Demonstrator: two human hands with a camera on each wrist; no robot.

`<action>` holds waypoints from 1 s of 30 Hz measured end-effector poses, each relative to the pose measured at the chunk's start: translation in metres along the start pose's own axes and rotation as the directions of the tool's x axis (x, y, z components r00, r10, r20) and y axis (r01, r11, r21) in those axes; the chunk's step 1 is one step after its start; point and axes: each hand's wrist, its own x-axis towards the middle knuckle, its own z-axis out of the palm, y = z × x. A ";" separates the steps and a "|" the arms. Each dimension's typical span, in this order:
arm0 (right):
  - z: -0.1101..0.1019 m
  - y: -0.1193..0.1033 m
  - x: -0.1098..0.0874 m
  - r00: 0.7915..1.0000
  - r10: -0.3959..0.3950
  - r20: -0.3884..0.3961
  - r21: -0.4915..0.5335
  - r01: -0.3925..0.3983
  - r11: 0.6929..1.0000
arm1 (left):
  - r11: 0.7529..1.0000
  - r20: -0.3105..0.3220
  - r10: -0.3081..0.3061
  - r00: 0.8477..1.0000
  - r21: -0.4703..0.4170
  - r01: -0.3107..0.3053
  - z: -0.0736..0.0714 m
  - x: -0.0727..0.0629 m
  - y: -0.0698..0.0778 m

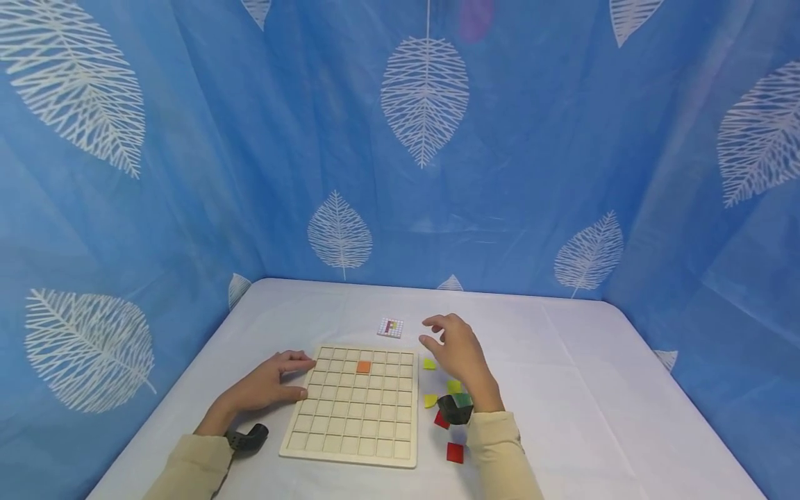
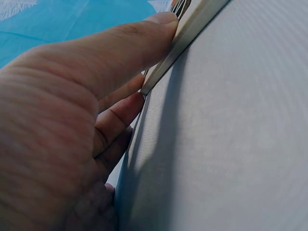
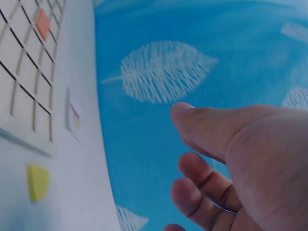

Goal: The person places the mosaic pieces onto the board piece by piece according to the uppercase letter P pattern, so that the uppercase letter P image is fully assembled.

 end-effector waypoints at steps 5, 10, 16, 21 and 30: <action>-0.017 0.020 -0.002 0.999 0.050 -0.017 0.009 -0.050 0.999 | 1.000 0.000 0.006 1.000 0.001 -0.006 0.002 0.002 -0.001; -0.029 0.042 -0.004 0.996 0.090 0.002 0.010 -0.090 0.996 | 1.000 -0.005 0.016 1.000 0.005 -0.016 0.003 0.002 -0.001; -0.037 0.070 -0.007 0.982 0.186 0.024 0.022 -0.187 0.982 | 1.000 -0.012 0.025 1.000 0.017 -0.024 0.003 0.001 0.000; -0.033 0.090 -0.012 0.970 0.241 0.034 0.052 -0.242 0.969 | 1.000 -0.016 0.011 1.000 0.020 -0.011 0.003 0.000 0.000; -0.018 0.109 -0.021 0.944 0.313 0.105 0.078 -0.321 0.944 | 1.000 -0.005 -0.013 1.000 0.004 0.013 0.001 0.000 0.003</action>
